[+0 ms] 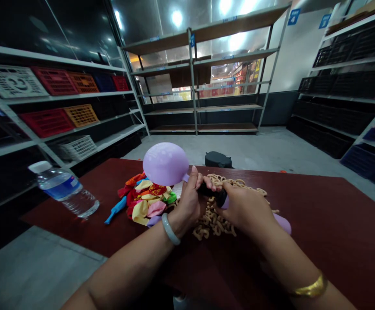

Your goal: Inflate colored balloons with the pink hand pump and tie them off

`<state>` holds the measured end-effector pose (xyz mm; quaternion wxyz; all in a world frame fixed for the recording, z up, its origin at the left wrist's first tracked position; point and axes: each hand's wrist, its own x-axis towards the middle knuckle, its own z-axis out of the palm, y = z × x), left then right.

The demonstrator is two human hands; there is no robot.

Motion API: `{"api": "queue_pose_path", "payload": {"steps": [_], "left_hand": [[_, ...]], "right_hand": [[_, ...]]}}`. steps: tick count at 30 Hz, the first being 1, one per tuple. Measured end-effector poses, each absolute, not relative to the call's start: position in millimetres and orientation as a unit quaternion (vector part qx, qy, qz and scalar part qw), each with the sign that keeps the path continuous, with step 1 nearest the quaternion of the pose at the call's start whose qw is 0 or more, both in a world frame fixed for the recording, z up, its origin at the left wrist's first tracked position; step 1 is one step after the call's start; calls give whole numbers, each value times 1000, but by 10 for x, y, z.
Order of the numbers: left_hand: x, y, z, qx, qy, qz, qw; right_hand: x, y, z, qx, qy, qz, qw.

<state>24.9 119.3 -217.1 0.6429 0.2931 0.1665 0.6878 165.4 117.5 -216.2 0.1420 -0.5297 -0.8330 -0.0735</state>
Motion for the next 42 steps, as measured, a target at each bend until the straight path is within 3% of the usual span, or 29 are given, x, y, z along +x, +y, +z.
{"api": "queue_pose_path", "payload": {"steps": [5, 12, 23, 29, 38, 42], "left_hand": [[147, 1262, -2085, 256, 157, 698, 650], [-434, 1393, -1799, 251, 156, 776, 557], [-91, 1365, -1987, 273, 126, 752, 587], [211, 1131, -2065, 363, 185, 691, 597], [172, 1033, -1903, 345, 154, 704, 602], [-78, 1132, -1795, 333, 132, 729, 583]], "right_hand": [[1666, 1236, -2152, -504, -849, 6, 156], [1928, 1433, -2222, -495, -849, 3, 184], [1829, 1343, -2244, -537, -811, -148, 177], [1672, 1212, -2196, -500, -840, -61, 200], [1613, 1132, -2094, -438, -857, 125, 242], [1738, 1228, -2102, -425, -864, 128, 236]]}}
